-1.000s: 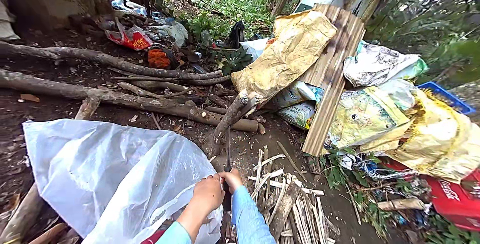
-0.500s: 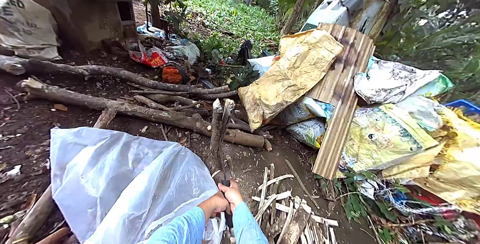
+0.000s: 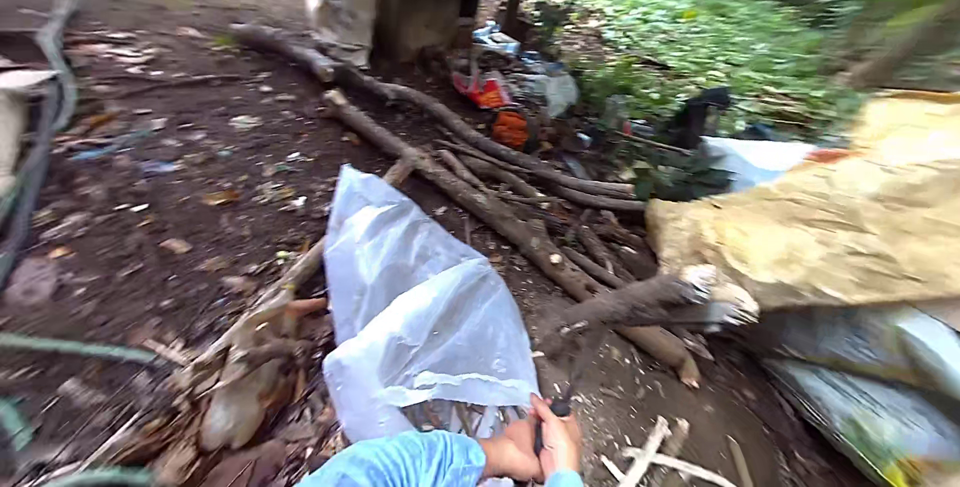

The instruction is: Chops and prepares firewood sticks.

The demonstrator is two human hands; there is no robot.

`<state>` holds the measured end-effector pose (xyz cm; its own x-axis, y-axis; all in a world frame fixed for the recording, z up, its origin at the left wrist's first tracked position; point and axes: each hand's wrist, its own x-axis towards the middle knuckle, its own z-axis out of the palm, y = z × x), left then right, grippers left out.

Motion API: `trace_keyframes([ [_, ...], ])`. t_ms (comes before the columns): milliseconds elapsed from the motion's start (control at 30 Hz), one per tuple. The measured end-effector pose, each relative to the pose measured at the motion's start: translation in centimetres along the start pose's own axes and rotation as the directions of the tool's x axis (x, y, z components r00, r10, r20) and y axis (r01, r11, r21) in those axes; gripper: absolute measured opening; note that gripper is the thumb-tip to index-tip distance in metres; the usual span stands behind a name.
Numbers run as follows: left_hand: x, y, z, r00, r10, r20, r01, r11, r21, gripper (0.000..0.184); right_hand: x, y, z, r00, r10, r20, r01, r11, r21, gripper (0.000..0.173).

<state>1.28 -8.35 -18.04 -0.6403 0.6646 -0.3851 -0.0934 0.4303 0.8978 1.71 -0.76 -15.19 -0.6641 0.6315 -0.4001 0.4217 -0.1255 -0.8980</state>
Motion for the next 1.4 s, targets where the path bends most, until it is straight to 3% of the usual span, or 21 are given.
trace_keyframes([
  [100, -1.6, 0.7, -0.4, 0.998, 0.052, -0.021, -0.052, 0.998, -0.019, 0.070, -1.5, -0.7, -0.2, 1.000, -0.017, 0.021, 0.018, 1.000, -0.021, 0.040],
  [267, -4.1, 2.7, -2.7, 0.983, 0.147, -0.111, -0.153, 0.987, -0.049, 0.072, -3.7, -3.6, 0.7, 0.985, -0.145, 0.089, 0.148, 0.989, -0.030, 0.021],
  [567, -10.7, 5.7, -6.8, 0.949, 0.191, -0.251, -0.202, 0.979, -0.016, 0.074, -9.8, -8.7, 3.6, 0.910, -0.317, 0.267, 0.303, 0.949, 0.093, 0.018],
  [733, -12.3, 8.4, -7.7, 0.944, 0.232, -0.236, -0.234, 0.972, 0.022, 0.076, -11.5, -10.6, 3.0, 0.881, -0.416, 0.224, 0.371, 0.903, 0.219, 0.026],
  [833, -11.3, 11.8, -8.3, 0.920, 0.344, -0.188, -0.338, 0.939, 0.061, 0.078, -10.7, -13.6, 1.6, 0.848, -0.513, 0.135, 0.478, 0.850, 0.223, 0.029],
  [1000, -7.3, 20.4, -8.4, 0.760, 0.636, -0.132, -0.627, 0.772, 0.110, 0.072, -9.3, -21.5, -3.2, 0.689, -0.723, -0.059, 0.724, 0.681, 0.112, 0.045],
  [1167, -4.0, 30.8, -9.1, 0.573, 0.818, -0.053, -0.791, 0.569, 0.226, 0.062, -7.4, -30.3, -7.4, 0.427, -0.865, -0.264, 0.901, 0.433, 0.035, 0.022],
  [1233, -1.8, 33.4, -9.5, 0.525, 0.851, -0.028, -0.815, 0.512, 0.270, 0.053, -5.7, -32.3, -8.1, 0.358, -0.871, -0.337, 0.929, 0.367, 0.039, 0.021],
  [1300, 0.8, 34.0, -9.7, 0.535, 0.845, 0.012, -0.816, 0.513, 0.267, 0.052, -3.7, -32.7, -7.8, 0.357, -0.848, -0.391, 0.926, 0.376, 0.032, 0.021],
  [1333, 2.3, 33.2, -9.6, 0.545, 0.838, 0.007, -0.817, 0.530, 0.229, 0.053, -2.4, -32.1, -7.4, 0.393, -0.827, -0.402, 0.905, 0.426, 0.007, 0.017],
  [1400, 6.2, 28.9, -9.0, 0.634, 0.773, -0.029, -0.766, 0.632, 0.117, 0.052, 1.4, -28.6, -5.9, 0.546, -0.746, -0.381, 0.776, 0.622, -0.106, 0.014],
])
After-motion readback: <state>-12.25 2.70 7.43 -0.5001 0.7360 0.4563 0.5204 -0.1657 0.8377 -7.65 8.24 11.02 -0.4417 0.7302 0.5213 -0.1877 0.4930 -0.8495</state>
